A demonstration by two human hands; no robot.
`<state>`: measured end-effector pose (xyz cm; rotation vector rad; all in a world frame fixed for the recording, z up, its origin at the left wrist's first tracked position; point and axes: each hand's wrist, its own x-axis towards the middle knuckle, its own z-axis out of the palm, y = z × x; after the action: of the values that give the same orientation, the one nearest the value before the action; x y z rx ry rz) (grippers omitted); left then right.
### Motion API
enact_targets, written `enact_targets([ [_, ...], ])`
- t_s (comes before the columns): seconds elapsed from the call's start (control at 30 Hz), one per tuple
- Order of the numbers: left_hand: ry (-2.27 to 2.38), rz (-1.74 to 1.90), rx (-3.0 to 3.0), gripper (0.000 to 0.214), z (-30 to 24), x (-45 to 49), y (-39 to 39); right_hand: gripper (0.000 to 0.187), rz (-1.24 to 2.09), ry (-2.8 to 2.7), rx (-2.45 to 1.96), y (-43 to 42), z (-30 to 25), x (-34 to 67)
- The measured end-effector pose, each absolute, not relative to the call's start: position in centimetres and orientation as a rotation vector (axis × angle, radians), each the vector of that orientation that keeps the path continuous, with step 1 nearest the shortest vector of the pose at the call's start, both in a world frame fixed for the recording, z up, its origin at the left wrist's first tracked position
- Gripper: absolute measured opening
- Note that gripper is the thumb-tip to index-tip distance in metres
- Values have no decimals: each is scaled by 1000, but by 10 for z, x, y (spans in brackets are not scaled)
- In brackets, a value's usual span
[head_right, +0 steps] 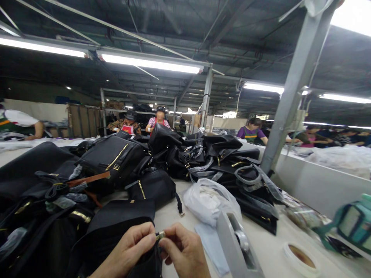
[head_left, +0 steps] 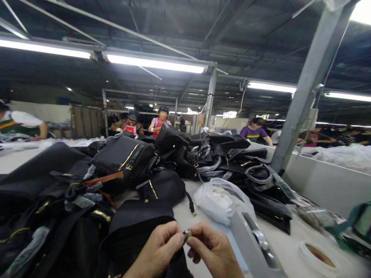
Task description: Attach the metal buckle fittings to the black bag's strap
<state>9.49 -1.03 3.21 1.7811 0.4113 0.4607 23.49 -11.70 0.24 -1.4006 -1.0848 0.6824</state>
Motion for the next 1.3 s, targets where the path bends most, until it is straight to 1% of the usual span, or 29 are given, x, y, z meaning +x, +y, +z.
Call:
enact_targets([
  [0.1,404,459,1729,46,32,95,-10,41,579,-1134,-1389,-118,3,233],
  [0.3,441,452,1707,44,29,97,-10,45,271,-1208,-1451,-119,6,228],
  [0.4,444,448,1658,44,25,99,-11,47,246,-1210,-1477,-117,3,228],
  [0.47,442,458,1622,47,23,100,-11,43,274,-1246,-1463,-115,-1,229],
  [0.53,442,469,1612,50,22,100,-11,35,252,-1330,-1429,-114,-6,231],
  [0.67,450,468,1619,47,20,99,-9,18,52,-1454,-1418,-115,-12,236],
  [0.73,445,456,1602,43,18,99,-8,18,-3,-1521,-1439,-115,-13,239],
  [0.87,424,430,1602,42,16,98,-7,24,-20,-1624,-1481,-113,-17,241],
  [1.0,415,443,1570,48,17,98,-8,34,-17,-1565,-1494,-109,-26,236],
  [1.17,401,437,1532,57,17,97,-8,35,209,-1325,-1466,-105,-33,229],
  [1.3,393,448,1522,58,14,96,-7,34,244,-1256,-1470,-105,-29,227],
])
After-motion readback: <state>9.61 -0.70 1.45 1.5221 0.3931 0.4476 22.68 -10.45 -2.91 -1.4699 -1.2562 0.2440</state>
